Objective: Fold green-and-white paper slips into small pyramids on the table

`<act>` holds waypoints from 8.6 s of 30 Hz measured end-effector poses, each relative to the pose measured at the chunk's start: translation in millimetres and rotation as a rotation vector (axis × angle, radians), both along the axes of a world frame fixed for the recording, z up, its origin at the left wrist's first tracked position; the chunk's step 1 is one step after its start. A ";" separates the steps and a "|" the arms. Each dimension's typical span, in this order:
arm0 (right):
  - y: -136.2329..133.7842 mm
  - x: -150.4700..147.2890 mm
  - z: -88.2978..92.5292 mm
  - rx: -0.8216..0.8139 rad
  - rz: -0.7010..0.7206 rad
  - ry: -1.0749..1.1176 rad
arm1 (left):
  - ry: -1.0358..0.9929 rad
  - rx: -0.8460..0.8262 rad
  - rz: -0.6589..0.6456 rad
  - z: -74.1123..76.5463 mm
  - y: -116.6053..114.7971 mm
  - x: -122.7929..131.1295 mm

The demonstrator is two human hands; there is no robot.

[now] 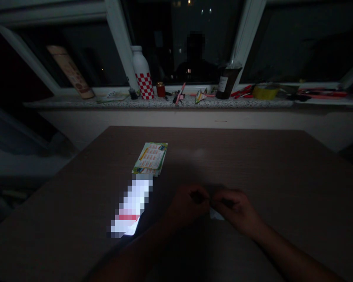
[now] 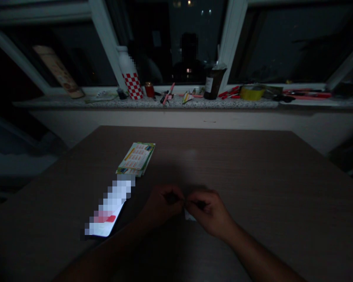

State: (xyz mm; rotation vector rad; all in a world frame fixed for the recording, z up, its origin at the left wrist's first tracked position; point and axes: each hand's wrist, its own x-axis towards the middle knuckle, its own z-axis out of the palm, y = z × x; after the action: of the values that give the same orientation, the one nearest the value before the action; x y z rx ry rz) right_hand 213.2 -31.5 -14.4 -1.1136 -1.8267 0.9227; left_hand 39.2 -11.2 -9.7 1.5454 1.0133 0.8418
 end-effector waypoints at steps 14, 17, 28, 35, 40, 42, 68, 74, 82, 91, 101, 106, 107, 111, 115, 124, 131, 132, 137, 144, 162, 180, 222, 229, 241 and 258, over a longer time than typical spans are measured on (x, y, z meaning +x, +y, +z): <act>0.9 0.0 -0.4 -0.022 -0.008 0.023 | 0.216 0.196 -0.054 2.6 -0.8 0.8; 1.6 0.2 -0.3 -0.011 -0.025 0.032 | 0.209 0.207 -0.060 1.6 -1.6 2.5; 2.7 -0.2 -2.3 -0.097 -0.140 0.164 | 0.104 0.073 -0.081 -1.5 1.5 0.8; 7.3 3.8 -9.2 -0.222 -0.147 0.268 | 0.091 0.018 -0.076 -3.5 3.5 -0.7; 11.8 8.4 -8.9 -0.373 -0.025 0.398 | 0.038 -0.017 -0.013 -7.1 5.3 -3.4; 12.8 9.4 -8.6 -0.413 0.002 0.438 | 0.021 -0.010 -0.004 -9.0 5.4 -3.6; 11.0 10.0 -10.2 -0.474 0.228 0.543 | -0.164 -0.112 -0.075 -8.7 1.9 -1.7; 10.5 7.1 -8.7 -0.464 0.236 0.538 | -0.180 -0.151 -0.108 -11.1 -0.7 0.7; 8.2 2.5 -5.1 -0.349 0.047 0.488 | 0.152 0.117 0.014 -2.5 -1.5 -0.3; 7.1 -1.7 -8.5 -0.332 0.017 0.390 | 0.218 0.152 0.020 -0.2 -3.3 3.2; 10.2 4.7 -14.6 -0.428 0.084 0.364 | 0.013 0.022 0.051 -5.3 1.1 0.6; 9.2 4.3 -13.0 -0.463 0.157 0.344 | 0.032 0.024 0.035 -6.2 1.3 1.5; 8.8 3.8 -11.9 -0.464 0.175 0.337 | 0.034 0.025 0.032 -6.4 1.1 1.6; 7.6 3.0 -10.4 -0.402 0.167 0.313 | 0.055 0.038 0.042 -4.1 -1.2 1.7; 8.1 2.7 -16.1 -0.273 0.032 0.320 | 0.161 0.119 0.051 3.0 -5.7 2.8; 10.7 0.8 -11.0 -0.349 -0.087 0.406 | 0.071 0.134 -0.026 3.9 -4.2 -3.2; 15.2 7.9 -19.0 -0.520 0.052 0.649 | -0.082 0.023 -0.148 7.6 4.1 -13.1; 15.5 8.0 -20.3 -0.528 0.066 0.658 | -0.081 0.022 -0.153 9.1 4.0 -12.5; 14.0 5.9 -15.9 -0.494 0.019 0.583 | -0.073 -0.032 -0.175 10.9 2.2 -8.8; 4.5 2.5 -5.0 -0.228 -0.191 0.479 | -0.156 -0.102 -0.154 0.3 1.4 -9.2; 9.0 16.0 -7.0 0.253 -0.204 -0.062 | -0.256 -0.241 -0.127 -5.0 7.6 -7.0; 6.3 8.0 -5.0 0.010 -0.023 -0.032 | -0.117 -0.295 -0.158 -6.6 5.9 -4.8; 4.4 5.7 -3.6 0.062 -0.109 0.240 | -0.257 -0.157 0.178 0.2 9.7 0.9; 5.9 8.7 -0.8 0.287 -0.091 0.072 | -0.182 0.004 0.036 1.4 1.2 -5.8; 4.5 20.8 10.0 0.355 0.107 -0.017 | 0.082 0.393 -0.158 12.2 4.9 -17.4; 2.1 9.3 12.4 0.242 -0.020 0.139 | 0.001 0.162 0.159 9.9 -6.3 -6.1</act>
State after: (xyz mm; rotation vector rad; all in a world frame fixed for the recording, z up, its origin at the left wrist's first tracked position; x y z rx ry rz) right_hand 222.5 -29.4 -2.0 -0.8943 -1.7565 0.7265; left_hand 33.1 -17.4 0.2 1.6166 1.1018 1.0555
